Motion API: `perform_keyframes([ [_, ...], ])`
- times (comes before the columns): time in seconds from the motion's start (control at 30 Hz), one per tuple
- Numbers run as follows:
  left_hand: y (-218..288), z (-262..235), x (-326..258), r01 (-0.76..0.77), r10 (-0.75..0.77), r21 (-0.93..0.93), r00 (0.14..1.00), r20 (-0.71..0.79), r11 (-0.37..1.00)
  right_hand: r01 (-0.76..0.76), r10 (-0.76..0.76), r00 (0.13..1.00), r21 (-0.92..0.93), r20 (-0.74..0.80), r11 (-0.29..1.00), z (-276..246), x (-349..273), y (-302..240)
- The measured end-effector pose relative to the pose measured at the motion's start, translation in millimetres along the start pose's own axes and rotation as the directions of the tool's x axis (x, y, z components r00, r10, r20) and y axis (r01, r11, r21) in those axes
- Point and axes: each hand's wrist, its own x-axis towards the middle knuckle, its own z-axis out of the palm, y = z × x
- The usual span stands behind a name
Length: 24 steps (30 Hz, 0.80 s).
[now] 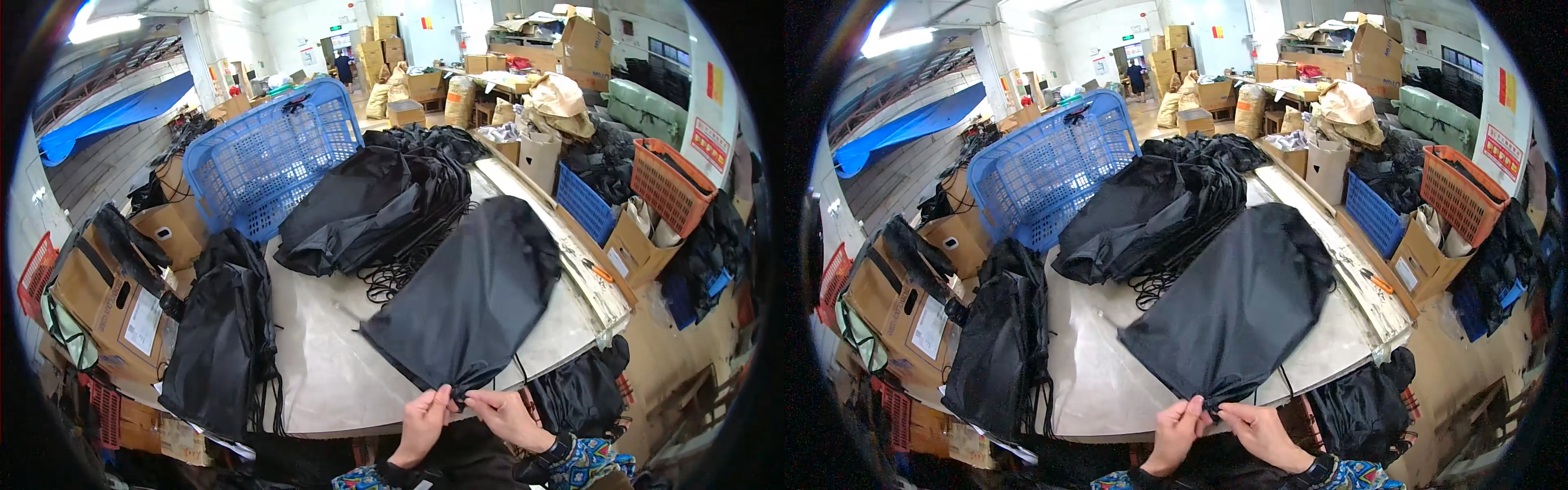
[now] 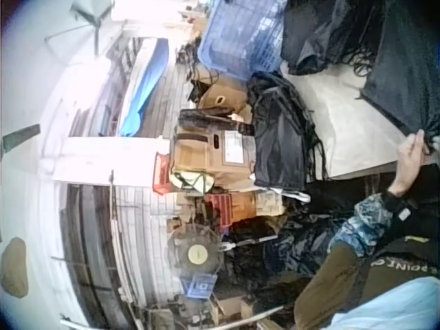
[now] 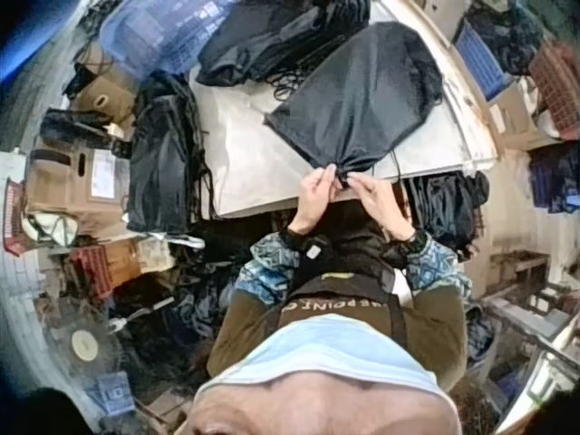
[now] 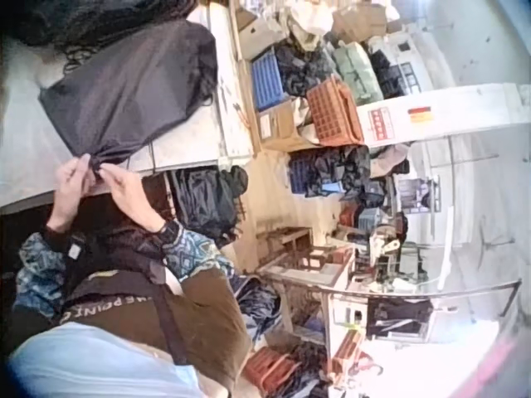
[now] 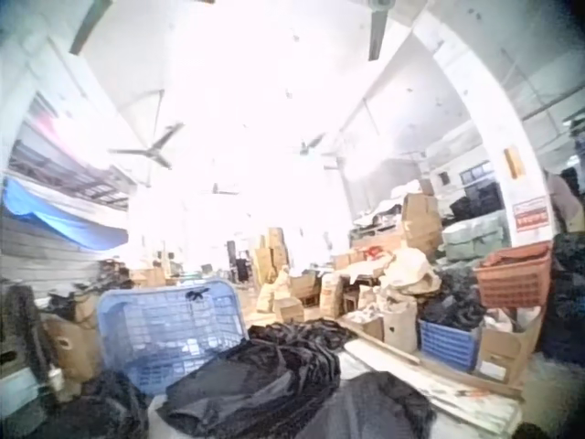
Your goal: The person threads black drawstrings through the hems of black fabric bags using a metal guide. They pull the strings through, adjust the length, and place the finished bags into a red basket. The process is repeated for multiple bags on a cluttered work table.
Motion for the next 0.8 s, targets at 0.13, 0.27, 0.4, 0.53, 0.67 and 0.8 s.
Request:
perform_keyframes([
  [0.13,-6.8,-25.1,27.6,-0.137,0.13,-0.033,0.979,-0.155,0.99,0.059,-0.04,0.986,-0.112,0.163,0.992,-12.5,-3.6,-8.7],
  [0.27,8.4,10.5,17.7,-0.101,0.1,-0.258,0.995,-0.017,0.961,0.334,-0.358,0.933,-0.305,-0.026,0.892,-3.6,2.0,1.0],
  [0.4,21.0,0.8,23.8,-0.381,0.404,0.181,0.908,-0.112,0.907,0.488,-0.551,0.834,-0.503,0.029,0.713,-25.7,17.0,-24.3],
  [0.53,23.7,-17.7,40.1,-0.607,0.747,0.743,0.625,0.227,0.281,0.431,-0.67,0.61,-0.532,-0.424,0.729,-57.2,5.9,-67.1],
  [0.67,1.8,-10.8,36.3,-0.736,0.517,0.677,0.586,0.624,0.017,0.579,-0.374,0.347,-0.117,-0.86,0.807,-62.1,3.8,-80.9],
  [0.8,-17.2,5.7,37.8,-0.712,0.357,0.702,0.653,0.668,-0.009,0.56,-0.454,0.457,-0.149,-0.765,0.815,-92.8,-15.4,-64.4],
])
